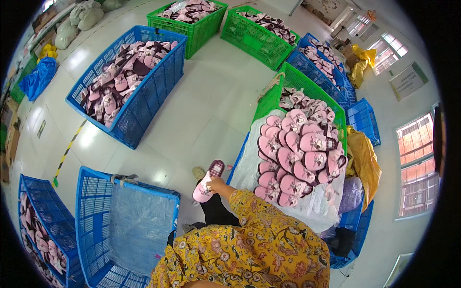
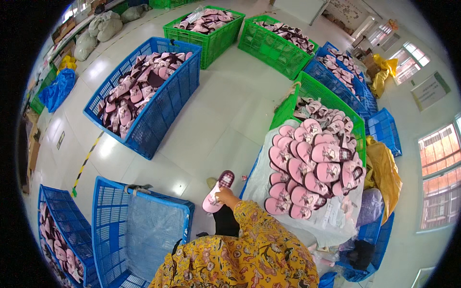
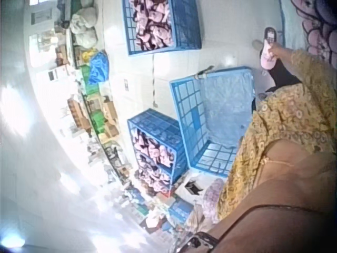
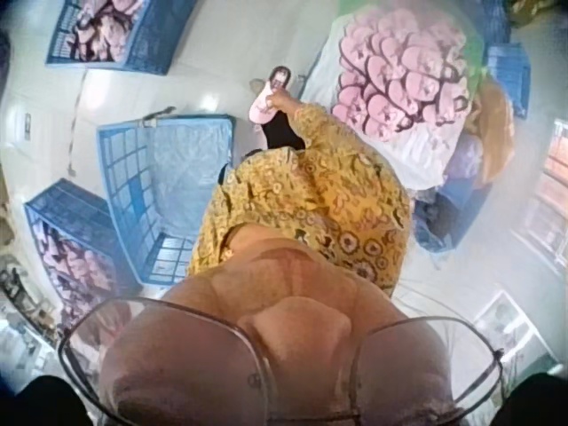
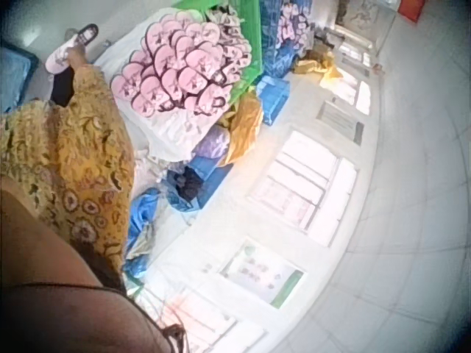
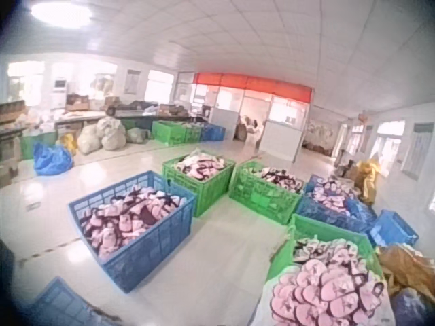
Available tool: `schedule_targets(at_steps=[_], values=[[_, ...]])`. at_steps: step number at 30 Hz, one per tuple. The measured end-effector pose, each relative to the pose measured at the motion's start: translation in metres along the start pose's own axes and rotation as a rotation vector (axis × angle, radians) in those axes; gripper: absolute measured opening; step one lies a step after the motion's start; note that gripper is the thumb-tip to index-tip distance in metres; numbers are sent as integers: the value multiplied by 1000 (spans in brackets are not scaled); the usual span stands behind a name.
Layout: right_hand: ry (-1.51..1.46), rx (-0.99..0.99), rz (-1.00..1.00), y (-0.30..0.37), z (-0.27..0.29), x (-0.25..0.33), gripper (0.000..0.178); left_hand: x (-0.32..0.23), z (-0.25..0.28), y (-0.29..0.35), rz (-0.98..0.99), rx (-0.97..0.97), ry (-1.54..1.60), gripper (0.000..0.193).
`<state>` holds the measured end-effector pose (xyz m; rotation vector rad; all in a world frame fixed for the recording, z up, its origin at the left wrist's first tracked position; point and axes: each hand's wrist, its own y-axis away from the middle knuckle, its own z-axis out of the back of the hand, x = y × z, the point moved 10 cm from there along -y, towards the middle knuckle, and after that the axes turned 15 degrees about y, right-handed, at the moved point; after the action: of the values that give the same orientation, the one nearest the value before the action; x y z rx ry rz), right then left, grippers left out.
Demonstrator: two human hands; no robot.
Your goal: The person picks up pairs of pink slippers with cartoon designs from a green crate and places them into a blue crate. The person repeatedly transfers slippers between crates, occasionally inspecting the soles and arranging them inside the blue crate.
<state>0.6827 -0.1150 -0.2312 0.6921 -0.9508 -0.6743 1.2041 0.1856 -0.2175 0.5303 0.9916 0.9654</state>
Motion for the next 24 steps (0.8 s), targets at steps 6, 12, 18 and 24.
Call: schedule_targets(at_steps=[6,12,18,24], values=[[360,9,81,-87,76,42,16,-69,-31,-25,19,24,113,9],[342,5,94,-208,134,6,16,-263,-72,-39,-69,30,189,11],[249,64,-26,-192,194,74,10,-330,-124,-74,-42,73,443,15],[380,-26,-34,-211,247,98,24,-348,-148,-97,3,63,241,14]])
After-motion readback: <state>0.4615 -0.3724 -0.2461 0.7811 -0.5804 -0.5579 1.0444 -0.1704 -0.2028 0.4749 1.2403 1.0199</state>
